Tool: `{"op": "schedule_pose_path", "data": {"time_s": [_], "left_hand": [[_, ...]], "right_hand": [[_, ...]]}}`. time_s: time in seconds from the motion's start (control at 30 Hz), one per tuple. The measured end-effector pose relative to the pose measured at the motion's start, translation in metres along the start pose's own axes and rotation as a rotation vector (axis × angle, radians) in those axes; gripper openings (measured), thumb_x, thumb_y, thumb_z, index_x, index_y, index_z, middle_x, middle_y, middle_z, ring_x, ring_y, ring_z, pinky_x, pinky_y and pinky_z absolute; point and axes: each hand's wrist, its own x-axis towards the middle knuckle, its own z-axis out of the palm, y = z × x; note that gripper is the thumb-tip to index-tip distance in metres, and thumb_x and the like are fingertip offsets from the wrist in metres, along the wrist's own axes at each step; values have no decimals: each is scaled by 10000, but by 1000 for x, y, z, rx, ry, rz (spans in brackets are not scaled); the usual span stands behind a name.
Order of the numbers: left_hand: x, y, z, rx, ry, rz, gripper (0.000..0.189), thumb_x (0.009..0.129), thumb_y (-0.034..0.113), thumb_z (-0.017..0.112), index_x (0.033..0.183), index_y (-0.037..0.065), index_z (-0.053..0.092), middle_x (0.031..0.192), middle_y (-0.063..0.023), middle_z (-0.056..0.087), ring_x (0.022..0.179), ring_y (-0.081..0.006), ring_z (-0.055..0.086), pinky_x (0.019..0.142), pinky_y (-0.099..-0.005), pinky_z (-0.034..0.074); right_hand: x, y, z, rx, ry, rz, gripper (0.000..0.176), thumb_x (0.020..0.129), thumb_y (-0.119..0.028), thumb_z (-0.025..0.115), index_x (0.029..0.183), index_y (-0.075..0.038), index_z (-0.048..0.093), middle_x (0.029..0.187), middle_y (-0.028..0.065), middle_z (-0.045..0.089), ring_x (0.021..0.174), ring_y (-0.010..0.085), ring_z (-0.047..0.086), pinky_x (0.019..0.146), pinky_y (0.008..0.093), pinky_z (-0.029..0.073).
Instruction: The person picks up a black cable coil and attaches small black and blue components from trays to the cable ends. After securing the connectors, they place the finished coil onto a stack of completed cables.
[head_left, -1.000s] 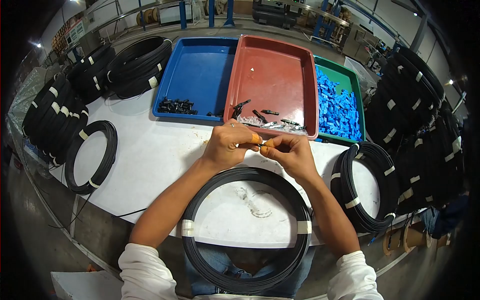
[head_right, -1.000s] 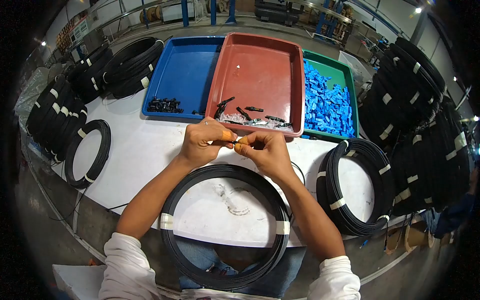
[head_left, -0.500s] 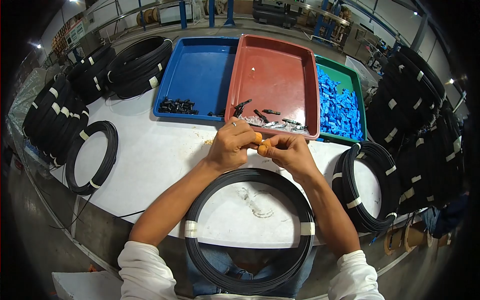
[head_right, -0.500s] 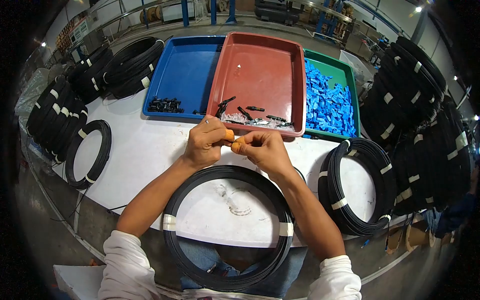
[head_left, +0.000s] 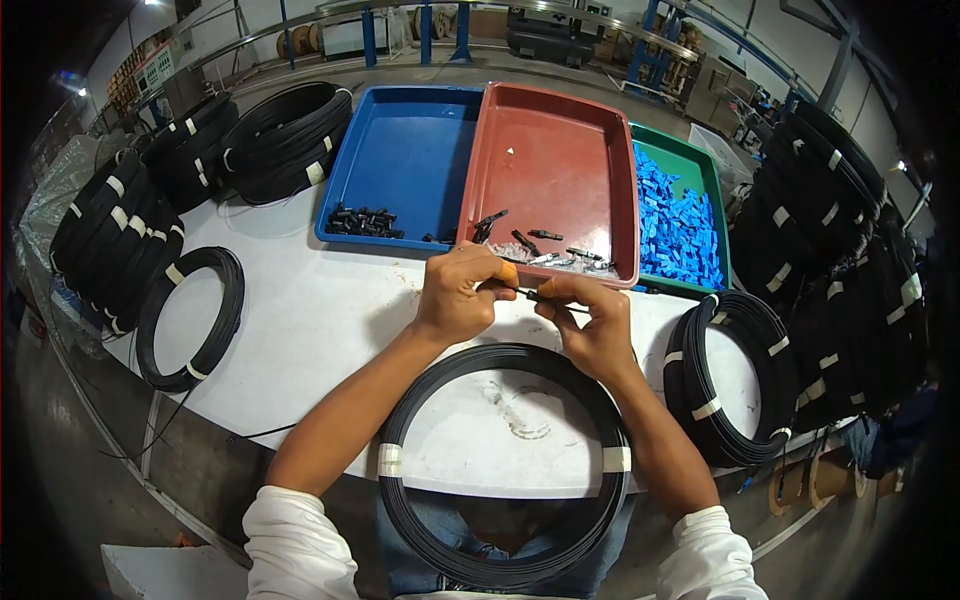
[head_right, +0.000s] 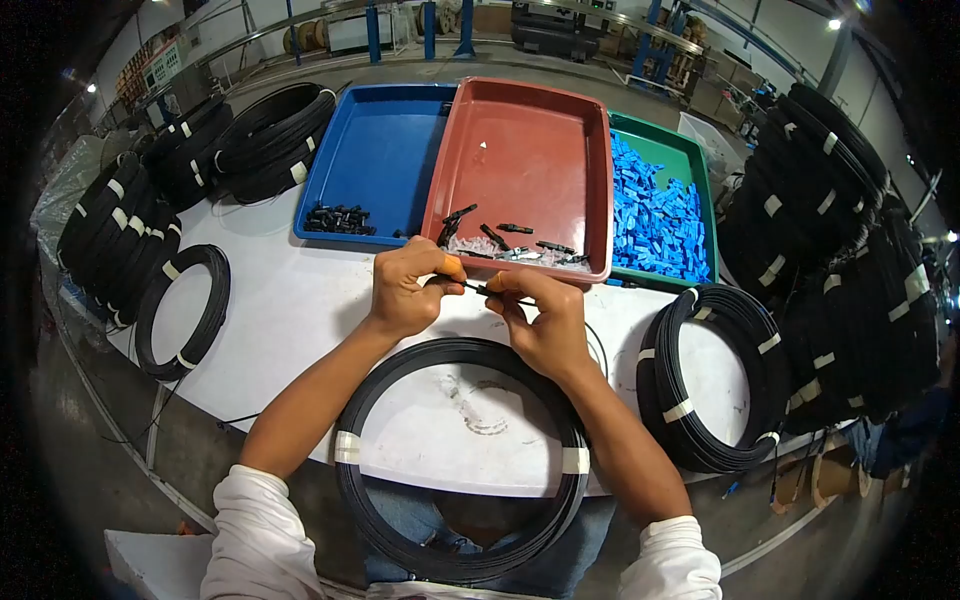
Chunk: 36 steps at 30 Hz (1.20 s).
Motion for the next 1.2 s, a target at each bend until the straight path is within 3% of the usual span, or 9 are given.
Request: {"op": "schedule_pose_path", "data": {"time_s": [0.27, 0.43, 0.53, 0.63, 0.7, 0.77, 0.97, 1.13, 1.2], "left_hand": [[2, 20, -4, -44, -24, -159, 188, 629, -91, 790, 763, 24, 726, 756, -104, 730, 698, -226, 692, 657, -325, 533], [3, 30, -4, -140, -14, -130, 279, 682, -106, 715, 947, -22, 740, 772, -129, 730, 696, -224, 708, 668, -328, 560], [5, 36, -11, 140, -28, 170, 424, 644, -135, 721, 1059, -48, 727, 860, -125, 753, 731, -216, 724, 668, -304, 581], [5, 37, -13, 272, -62, 317, 422, 635, -133, 720, 1047, -43, 734, 878, -126, 755, 752, -230, 727, 684, -310, 581], [3, 31, -11, 273, -68, 322, 436, 644, -119, 744, 1073, -41, 726, 897, -126, 761, 781, -217, 731, 714, -313, 587], [0, 23, -6, 126, -58, 242, 490, 673, -63, 805, 1148, -46, 684, 987, -131, 761, 867, -221, 744, 792, -306, 600], [2, 36, -14, -268, -52, -214, 672, 688, 38, 883, 1291, -19, 591, 1154, -143, 724, 1045, -231, 722, 938, -305, 572], [-7, 28, -15, -10, -156, -164, 193, 737, 34, 834, 914, -4, 765, 850, -96, 769, 718, -157, 736, 659, -252, 556], [-9, 24, -11, -41, -154, -172, 200, 741, 27, 831, 928, -1, 766, 855, -96, 770, 715, -157, 735, 661, -251, 558]], "right_hand": [[4, 3, 3, -147, 101, -447, 266, 700, 93, 775, 932, -20, 711, 872, 124, 734, 748, 261, 701, 653, 341, 554], [7, -2, -2, -188, 88, -590, 271, 694, 108, 760, 933, -12, 713, 874, 134, 724, 747, 290, 699, 659, 343, 557], [5, -3, -2, -114, 67, -472, 265, 694, 125, 745, 927, 3, 714, 870, 144, 721, 755, 275, 708, 679, 329, 569], [4, -6, -4, 733, -83, 282, 173, 769, 104, 748, 926, 39, 715, 871, 117, 732, 785, 158, 704, 711, 297, 586], [5, -2, -6, 741, -92, 272, 151, 799, 84, 751, 940, 43, 717, 875, 108, 736, 785, 135, 697, 711, 288, 581], [2, 5, -3, 215, -13, -66, 185, 794, 88, 754, 968, 42, 712, 879, 102, 737, 786, 132, 694, 708, 285, 577], [5, 7, -5, -92, 59, -339, 226, 714, 112, 762, 891, -27, 736, 897, 101, 759, 835, 207, 743, 742, 301, 577], [4, 25, -13, -180, 37, -434, 242, 718, 103, 749, 915, -30, 705, 903, 117, 741, 798, 270, 729, 679, 338, 570], [5, 25, -15, -168, 32, -441, 239, 718, 97, 755, 915, -30, 706, 896, 118, 738, 787, 271, 725, 671, 341, 567]]}}
